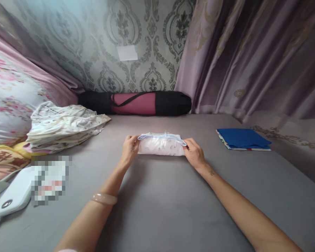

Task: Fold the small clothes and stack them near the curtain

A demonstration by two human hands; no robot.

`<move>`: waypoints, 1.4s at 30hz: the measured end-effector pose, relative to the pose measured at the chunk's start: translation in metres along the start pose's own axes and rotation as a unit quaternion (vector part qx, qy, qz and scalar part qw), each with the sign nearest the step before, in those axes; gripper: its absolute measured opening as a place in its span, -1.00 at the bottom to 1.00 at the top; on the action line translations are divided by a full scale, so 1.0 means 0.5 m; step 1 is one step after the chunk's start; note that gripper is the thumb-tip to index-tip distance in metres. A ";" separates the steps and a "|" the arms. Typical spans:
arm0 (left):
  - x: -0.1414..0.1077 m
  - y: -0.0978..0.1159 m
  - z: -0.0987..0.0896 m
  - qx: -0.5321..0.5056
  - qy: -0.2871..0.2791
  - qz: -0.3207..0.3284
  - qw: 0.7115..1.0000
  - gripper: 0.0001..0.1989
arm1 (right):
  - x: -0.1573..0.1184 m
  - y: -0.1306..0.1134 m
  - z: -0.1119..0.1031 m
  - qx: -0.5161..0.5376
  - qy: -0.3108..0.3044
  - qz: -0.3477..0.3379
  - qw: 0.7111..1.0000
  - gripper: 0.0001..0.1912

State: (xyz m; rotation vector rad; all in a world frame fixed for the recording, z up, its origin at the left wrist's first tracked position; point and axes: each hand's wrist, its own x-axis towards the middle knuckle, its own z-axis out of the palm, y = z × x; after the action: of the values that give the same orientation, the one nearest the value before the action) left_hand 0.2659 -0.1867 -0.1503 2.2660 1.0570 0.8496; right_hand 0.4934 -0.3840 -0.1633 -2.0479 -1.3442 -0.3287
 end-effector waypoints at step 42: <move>0.092 -0.046 0.130 0.025 0.040 -0.137 0.989 -0.65 | 0.120 0.002 0.089 -0.181 -0.173 0.279 0.927 -0.61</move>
State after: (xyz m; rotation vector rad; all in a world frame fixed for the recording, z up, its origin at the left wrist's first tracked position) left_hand 0.3240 -0.1479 -0.1950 2.0758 1.4027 0.8095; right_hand 0.5145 -0.3124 -0.1654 -2.7919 -0.8593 0.0512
